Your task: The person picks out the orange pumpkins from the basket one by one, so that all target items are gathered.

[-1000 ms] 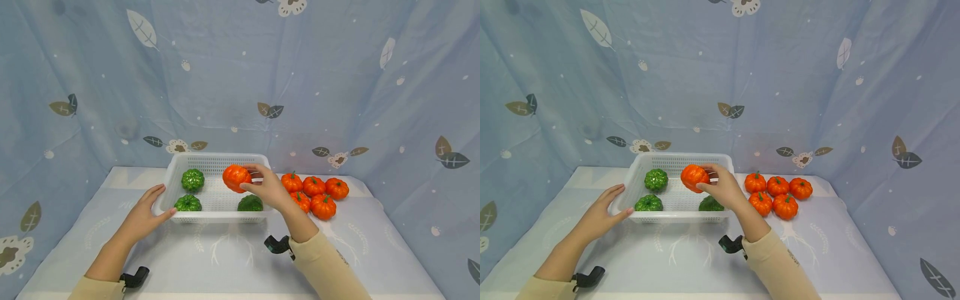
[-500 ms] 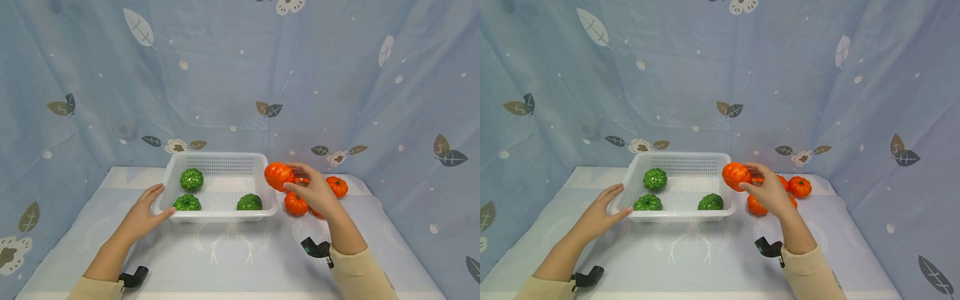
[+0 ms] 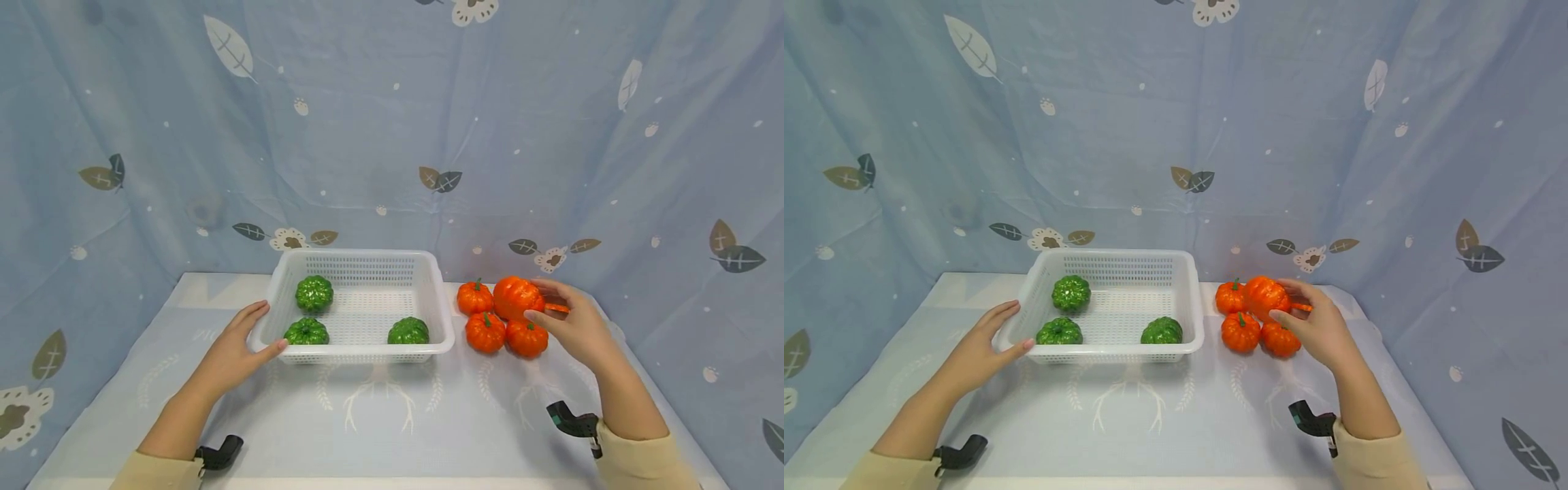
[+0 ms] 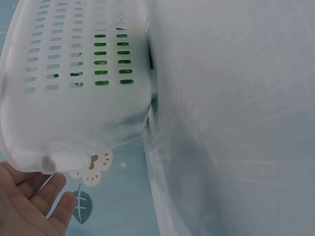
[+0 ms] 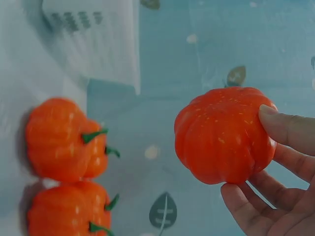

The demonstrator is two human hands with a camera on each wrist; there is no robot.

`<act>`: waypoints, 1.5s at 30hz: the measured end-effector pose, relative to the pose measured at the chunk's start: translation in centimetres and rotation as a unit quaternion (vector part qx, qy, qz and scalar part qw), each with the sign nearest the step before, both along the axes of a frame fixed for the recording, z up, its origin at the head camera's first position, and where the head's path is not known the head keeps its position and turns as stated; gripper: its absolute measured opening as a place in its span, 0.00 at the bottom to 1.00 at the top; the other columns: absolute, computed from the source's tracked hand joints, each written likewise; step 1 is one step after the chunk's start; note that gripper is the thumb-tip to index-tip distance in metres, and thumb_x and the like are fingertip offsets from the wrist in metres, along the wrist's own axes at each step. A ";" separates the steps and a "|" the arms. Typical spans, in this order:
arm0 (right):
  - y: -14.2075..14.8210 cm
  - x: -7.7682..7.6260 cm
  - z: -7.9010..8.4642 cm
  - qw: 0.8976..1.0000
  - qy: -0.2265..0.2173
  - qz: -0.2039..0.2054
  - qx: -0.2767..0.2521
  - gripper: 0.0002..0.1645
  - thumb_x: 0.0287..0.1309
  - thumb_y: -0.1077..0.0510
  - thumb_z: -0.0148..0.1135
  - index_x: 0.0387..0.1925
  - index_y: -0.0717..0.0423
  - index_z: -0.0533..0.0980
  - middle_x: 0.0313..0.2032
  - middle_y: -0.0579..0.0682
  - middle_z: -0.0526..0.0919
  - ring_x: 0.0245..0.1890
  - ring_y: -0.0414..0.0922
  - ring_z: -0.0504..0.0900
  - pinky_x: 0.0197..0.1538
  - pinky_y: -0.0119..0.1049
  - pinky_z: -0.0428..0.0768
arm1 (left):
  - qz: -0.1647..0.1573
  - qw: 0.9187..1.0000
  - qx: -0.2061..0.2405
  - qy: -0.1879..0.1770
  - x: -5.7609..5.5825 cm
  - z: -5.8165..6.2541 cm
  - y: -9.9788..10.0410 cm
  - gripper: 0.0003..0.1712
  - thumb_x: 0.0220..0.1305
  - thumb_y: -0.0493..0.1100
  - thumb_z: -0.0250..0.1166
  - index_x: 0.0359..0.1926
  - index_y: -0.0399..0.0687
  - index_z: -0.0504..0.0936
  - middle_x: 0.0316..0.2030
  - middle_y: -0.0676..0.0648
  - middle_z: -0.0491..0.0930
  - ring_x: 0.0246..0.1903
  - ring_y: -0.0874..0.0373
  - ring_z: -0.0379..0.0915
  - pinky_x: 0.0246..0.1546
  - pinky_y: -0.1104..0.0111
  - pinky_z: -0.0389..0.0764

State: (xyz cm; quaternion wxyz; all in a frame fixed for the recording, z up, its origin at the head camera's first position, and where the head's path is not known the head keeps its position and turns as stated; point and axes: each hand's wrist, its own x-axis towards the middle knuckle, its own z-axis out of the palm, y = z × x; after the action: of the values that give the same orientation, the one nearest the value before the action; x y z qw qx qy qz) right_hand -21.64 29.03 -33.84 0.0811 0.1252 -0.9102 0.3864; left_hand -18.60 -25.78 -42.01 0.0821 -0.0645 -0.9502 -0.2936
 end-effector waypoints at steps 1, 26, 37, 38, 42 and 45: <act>0.6 0.2 -0.2 1.000 0.006 -0.006 0.005 0.38 0.63 0.52 0.69 0.69 0.61 0.67 0.58 0.63 0.76 0.57 0.58 0.75 0.54 0.27 0.79 | -0.001 1.000 0.000 -0.001 0.0 0.0 0.0 0.52 0.64 0.63 0.66 0.76 0.36 0.56 0.75 0.37 0.52 0.70 0.29 0.52 0.61 0.31 0.60; 9.5 -0.4 -5.9 0.981 -0.004 -0.096 0.168 0.36 0.55 0.61 0.73 0.63 0.69 0.70 0.53 0.75 0.69 0.48 0.70 0.72 0.46 0.67 0.76 | -0.003 1.000 0.006 0.001 0.2 0.2 0.0 0.52 0.65 0.62 0.66 0.76 0.36 0.56 0.75 0.37 0.53 0.70 0.29 0.53 0.61 0.31 0.61; 10.4 -2.2 -8.2 0.985 -0.057 -0.093 0.132 0.34 0.58 0.61 0.71 0.62 0.71 0.69 0.55 0.75 0.71 0.52 0.72 0.72 0.51 0.65 0.78 | -0.002 1.000 0.009 -0.003 0.1 -0.1 -0.1 0.52 0.64 0.61 0.67 0.76 0.36 0.56 0.76 0.37 0.52 0.71 0.29 0.51 0.62 0.31 0.59; 10.4 -2.3 -8.4 0.985 -0.061 -0.094 0.132 0.34 0.57 0.61 0.71 0.62 0.71 0.70 0.56 0.76 0.71 0.52 0.73 0.72 0.52 0.66 0.77 | -0.002 1.000 0.009 -0.003 0.1 0.0 -0.1 0.52 0.64 0.61 0.67 0.76 0.36 0.56 0.76 0.37 0.52 0.71 0.29 0.51 0.62 0.31 0.59; 10.6 -2.7 -9.0 0.984 -0.075 -0.097 0.125 0.34 0.56 0.62 0.71 0.62 0.70 0.70 0.57 0.76 0.69 0.53 0.73 0.70 0.54 0.68 0.74 | -0.003 1.000 0.010 -0.001 0.1 -0.1 -0.1 0.52 0.64 0.62 0.67 0.76 0.36 0.56 0.76 0.37 0.52 0.71 0.29 0.52 0.62 0.31 0.59; 10.7 -2.8 -9.3 0.984 -0.082 -0.103 0.118 0.35 0.56 0.63 0.72 0.62 0.70 0.70 0.58 0.76 0.68 0.55 0.73 0.69 0.55 0.68 0.73 | -0.003 1.000 0.011 0.000 0.0 -0.3 -0.2 0.52 0.64 0.62 0.67 0.76 0.36 0.56 0.76 0.37 0.52 0.70 0.30 0.52 0.62 0.31 0.60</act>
State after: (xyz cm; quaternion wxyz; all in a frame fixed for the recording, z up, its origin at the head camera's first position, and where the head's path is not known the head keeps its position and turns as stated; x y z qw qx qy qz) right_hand -24.42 39.73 -43.16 0.0303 0.0077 -0.9610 0.2748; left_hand -18.59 -25.93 -42.27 0.0818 -0.0661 -0.9468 -0.3042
